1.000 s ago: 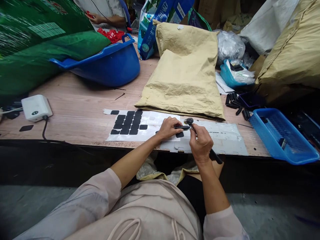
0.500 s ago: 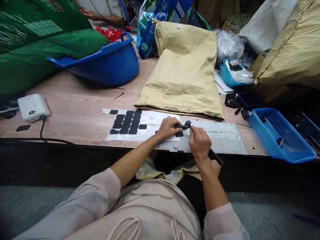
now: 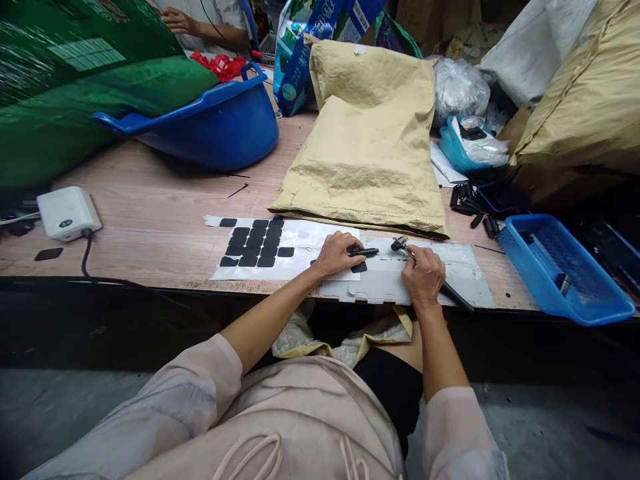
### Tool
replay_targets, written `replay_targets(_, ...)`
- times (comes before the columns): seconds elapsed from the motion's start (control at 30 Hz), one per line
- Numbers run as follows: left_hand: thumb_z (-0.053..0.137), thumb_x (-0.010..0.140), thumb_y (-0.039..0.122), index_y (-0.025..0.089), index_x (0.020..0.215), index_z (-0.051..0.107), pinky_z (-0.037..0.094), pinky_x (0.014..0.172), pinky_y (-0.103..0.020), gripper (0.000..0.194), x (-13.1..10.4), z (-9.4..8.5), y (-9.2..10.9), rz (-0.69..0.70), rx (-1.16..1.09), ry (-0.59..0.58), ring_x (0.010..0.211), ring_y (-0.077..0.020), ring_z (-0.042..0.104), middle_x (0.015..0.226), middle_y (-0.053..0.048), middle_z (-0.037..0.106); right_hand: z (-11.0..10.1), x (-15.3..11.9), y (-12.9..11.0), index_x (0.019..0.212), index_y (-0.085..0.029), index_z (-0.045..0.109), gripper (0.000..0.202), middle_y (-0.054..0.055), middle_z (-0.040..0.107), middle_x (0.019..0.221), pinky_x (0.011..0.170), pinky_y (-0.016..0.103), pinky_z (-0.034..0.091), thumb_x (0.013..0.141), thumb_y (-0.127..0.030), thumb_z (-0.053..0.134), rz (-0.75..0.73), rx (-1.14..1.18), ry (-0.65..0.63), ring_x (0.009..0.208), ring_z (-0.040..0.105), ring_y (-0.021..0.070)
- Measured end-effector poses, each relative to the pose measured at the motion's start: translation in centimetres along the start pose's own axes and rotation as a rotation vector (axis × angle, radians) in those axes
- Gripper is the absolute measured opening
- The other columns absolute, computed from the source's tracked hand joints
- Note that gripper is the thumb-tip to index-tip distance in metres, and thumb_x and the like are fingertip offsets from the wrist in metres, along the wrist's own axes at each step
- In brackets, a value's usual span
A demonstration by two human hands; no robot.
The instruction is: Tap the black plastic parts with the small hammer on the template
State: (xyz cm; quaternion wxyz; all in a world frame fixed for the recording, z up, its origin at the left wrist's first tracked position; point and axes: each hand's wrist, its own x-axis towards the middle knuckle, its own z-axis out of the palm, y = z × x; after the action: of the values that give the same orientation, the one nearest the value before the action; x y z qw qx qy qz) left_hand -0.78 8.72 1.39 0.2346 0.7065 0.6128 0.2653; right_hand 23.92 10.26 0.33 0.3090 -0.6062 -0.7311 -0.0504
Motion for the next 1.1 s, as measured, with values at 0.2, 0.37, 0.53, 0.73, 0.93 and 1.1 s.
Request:
replay_targets(0.2,0.081,0.085,0.034,0.024,0.097,0.078,0.043,0.096,-0.041,0.016,0.2,0.2,-0.3,0.017,0.047,0.001,0.103,-0.0258,0.061,0.098,-0.003,0.074,0.7,-0.2,0.2,0.106,-0.024,0.081,0.026,0.009,0.075,0.100,0.089,0.040,0.044,0.093,-0.024,0.058,-0.044,0.037,-0.029,0.092,0.056,0.0257)
replay_targets(0.37,0.079,0.088,0.033,0.022,0.100,0.077,0.043,0.096,-0.042,0.016,0.0,-0.2,-0.1,0.041,0.052,0.006,0.104,-0.0271,0.061,0.099,-0.005,0.074,0.7,-0.2,-0.1,0.109,-0.024,0.080,0.028,0.010,0.072,0.102,0.085,0.039,0.041,0.093,-0.024,0.057,-0.002,0.004,-0.058,0.093,0.055,0.0259)
replay_targets(0.53,0.070,0.096,0.035,0.021,0.107,0.072,0.047,0.094,-0.039,0.018,-5.5,-0.8,1.7,0.317,-0.096,-0.031,0.100,-0.0242,0.065,0.105,-0.007,0.075,0.8,-0.2,-0.1,0.110,-0.025,0.079,0.027,0.010,0.070,0.102,0.085,0.039,0.040,0.093,-0.024,0.057,-0.001,-0.015,-0.065,0.094,0.054,0.0265)
replay_targets(0.73,0.065,0.099,0.031,0.023,0.113,0.071,0.051,0.081,-0.030,0.018,-13.7,2.3,1.2,0.297,-0.106,-0.452,0.095,-0.0215,0.074,0.103,-0.004,0.079,0.8,-0.2,-0.1,0.111,-0.024,0.078,0.028,0.010,0.069,0.103,0.083,0.039,0.039,0.093,-0.025,0.057,0.005,-0.031,-0.078,0.096,0.052,0.0272)
replay_targets(0.93,0.066,0.095,0.029,0.024,0.129,0.071,0.055,0.081,-0.038,0.034,-14.5,3.6,-0.4,-0.028,0.135,-0.654,0.104,-0.0331,0.076,0.115,-0.012,0.080,0.8,-0.3,-0.2,0.110,-0.024,0.078,0.028,0.010,0.069,0.102,0.082,0.039,0.039,0.093,-0.025,0.056,-0.022,-0.051,-0.060,0.095,0.053,0.0268)
replay_targets(1.1,0.067,0.096,0.040,0.026,0.115,0.078,0.052,0.071,-0.029,0.026,-10.0,-1.7,1.8,0.106,-0.161,-0.572,0.083,-0.0216,0.075,0.093,-0.002,0.081,0.9,-0.4,-0.2,0.110,-0.023,0.077,0.027,0.010,0.069,0.102,0.082,0.039,0.040,0.092,-0.025,0.057,-0.029,-0.055,-0.049,0.094,0.052,0.0266)
